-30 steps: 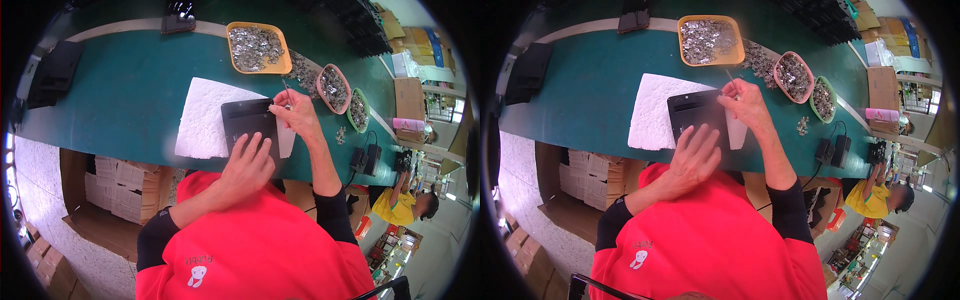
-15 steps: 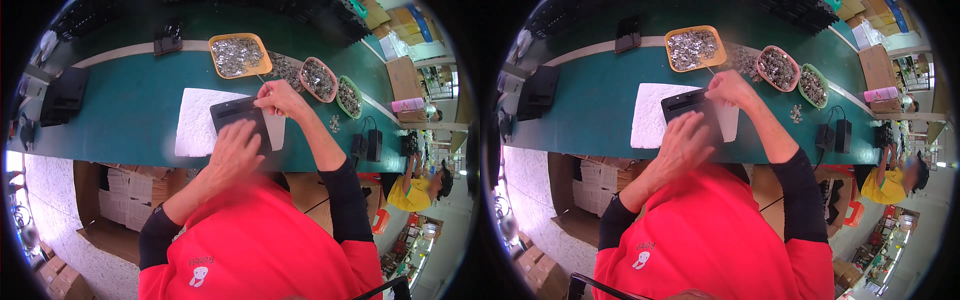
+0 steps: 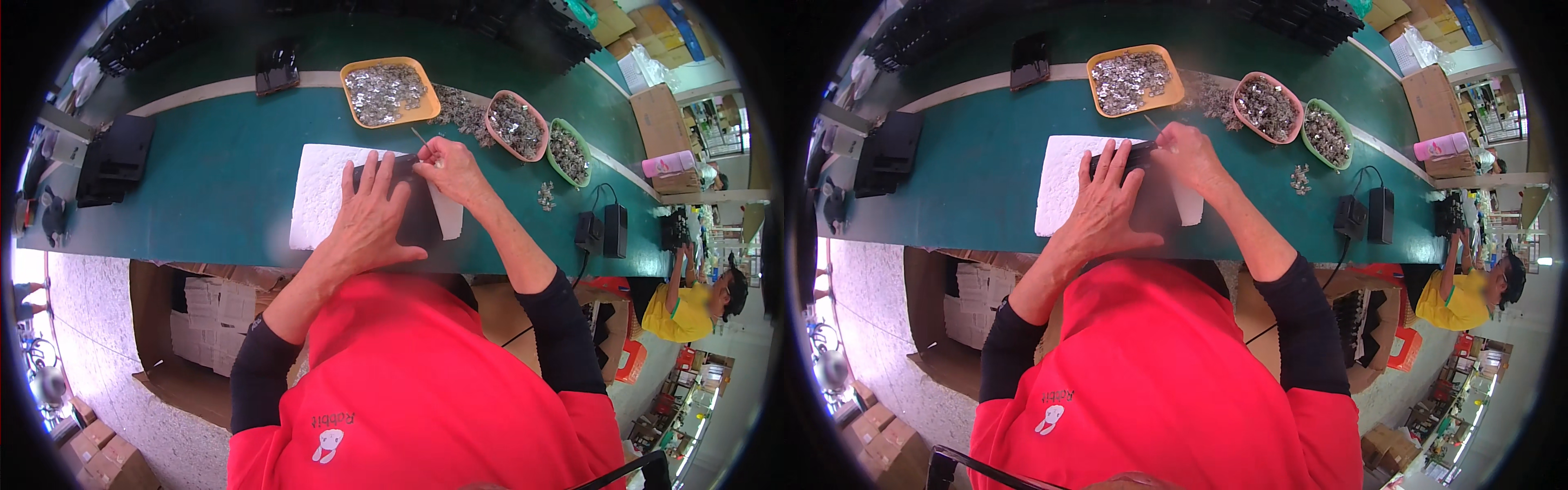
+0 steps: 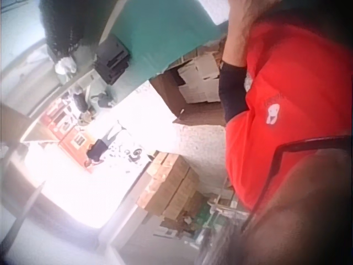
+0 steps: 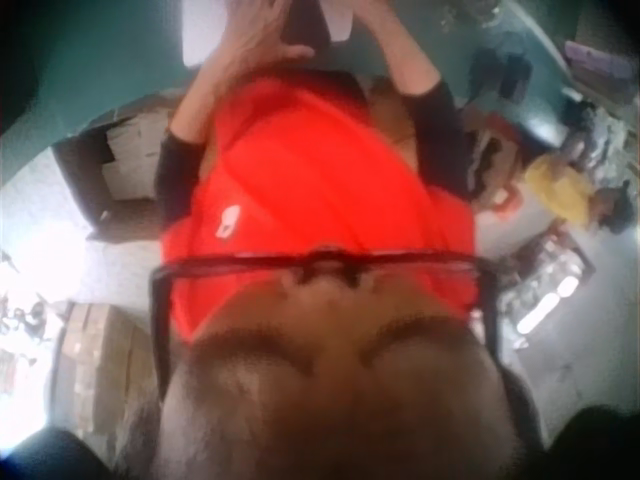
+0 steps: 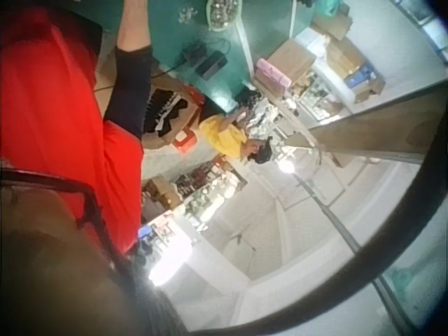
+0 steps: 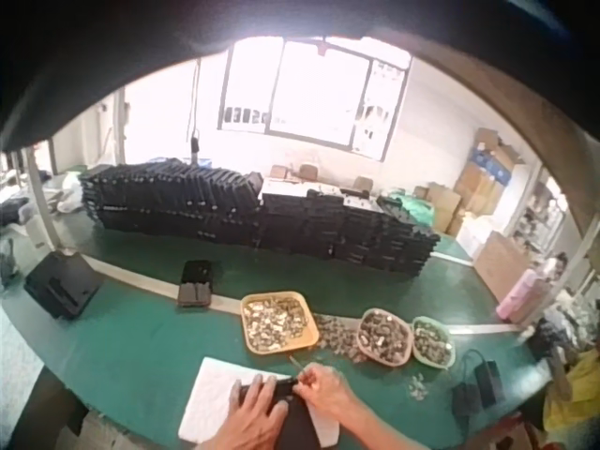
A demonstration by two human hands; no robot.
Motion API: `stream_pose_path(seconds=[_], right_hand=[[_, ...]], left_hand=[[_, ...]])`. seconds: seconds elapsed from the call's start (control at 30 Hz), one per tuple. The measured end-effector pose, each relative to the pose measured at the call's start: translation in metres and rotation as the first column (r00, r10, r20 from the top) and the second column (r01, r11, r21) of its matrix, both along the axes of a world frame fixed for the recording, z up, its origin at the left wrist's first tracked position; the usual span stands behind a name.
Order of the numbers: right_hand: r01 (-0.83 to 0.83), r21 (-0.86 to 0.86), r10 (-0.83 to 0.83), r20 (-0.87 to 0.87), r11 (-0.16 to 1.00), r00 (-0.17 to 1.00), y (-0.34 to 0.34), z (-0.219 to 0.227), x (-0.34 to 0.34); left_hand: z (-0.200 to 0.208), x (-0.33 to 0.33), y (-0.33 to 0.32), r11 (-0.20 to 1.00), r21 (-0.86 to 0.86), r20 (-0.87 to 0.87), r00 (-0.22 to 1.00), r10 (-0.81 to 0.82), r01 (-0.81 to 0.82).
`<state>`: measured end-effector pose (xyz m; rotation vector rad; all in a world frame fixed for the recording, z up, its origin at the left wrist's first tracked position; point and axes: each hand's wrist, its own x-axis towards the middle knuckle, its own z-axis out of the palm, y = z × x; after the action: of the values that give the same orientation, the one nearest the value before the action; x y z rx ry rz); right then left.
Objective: The person uses a small tool to press components into slots on a black rectangular device. They repeatedly pick up the device, insert the tool into specific holes, and place the device back on the table. The person handles multiple similar devices throughout the clip.
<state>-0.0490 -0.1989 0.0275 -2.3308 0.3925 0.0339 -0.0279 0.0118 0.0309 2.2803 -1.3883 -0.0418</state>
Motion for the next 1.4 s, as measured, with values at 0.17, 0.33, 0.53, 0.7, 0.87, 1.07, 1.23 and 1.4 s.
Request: stream_pose_path(seconds=[0.17,0.33,0.53,0.7,0.87,1.07,1.23,1.4], right_hand=[[-0.058,-0.139,0.060,0.007,0.989,0.998,0.015,0.024,-0.021],[-0.134,-0.430,0.158,0.020,0.893,0.987,0.031,0.032,-0.046],[-0.207,-0.562,0.285,0.054,0.801,0.957,0.035,0.025,-0.033],[-0.220,-0.615,0.296,0.023,0.758,0.955,0.036,0.022,-0.031],[-0.257,-0.728,0.321,-0.053,0.636,0.945,0.042,0.019,-0.034],[-0.341,-0.822,0.360,-0.181,0.456,0.915,0.052,0.018,-0.034],[-0.407,-0.826,0.375,-0.261,0.391,0.890,0.056,0.030,-0.028],[-0.349,-0.735,0.375,-0.140,0.581,0.917,0.043,0.019,-0.030]], left_hand=[[-0.001,-0.015,-0.002,0.984,-0.087,0.055,0.985,0.164,-0.159],[-0.005,-0.023,-0.005,0.952,-0.039,0.063,0.950,0.304,-0.302],[-0.009,-0.022,-0.004,0.950,-0.076,0.062,0.949,0.309,-0.304],[-0.007,-0.019,-0.005,0.950,-0.060,0.027,0.951,0.307,-0.305],[-0.004,-0.018,-0.005,0.954,-0.043,0.006,0.955,0.297,-0.296],[-0.008,-0.018,-0.007,0.950,-0.081,0.023,0.952,0.305,-0.302],[-0.004,-0.016,-0.008,0.952,-0.066,0.004,0.954,0.299,-0.298],[-0.005,-0.012,-0.005,0.955,-0.079,0.058,0.955,0.291,-0.286]])
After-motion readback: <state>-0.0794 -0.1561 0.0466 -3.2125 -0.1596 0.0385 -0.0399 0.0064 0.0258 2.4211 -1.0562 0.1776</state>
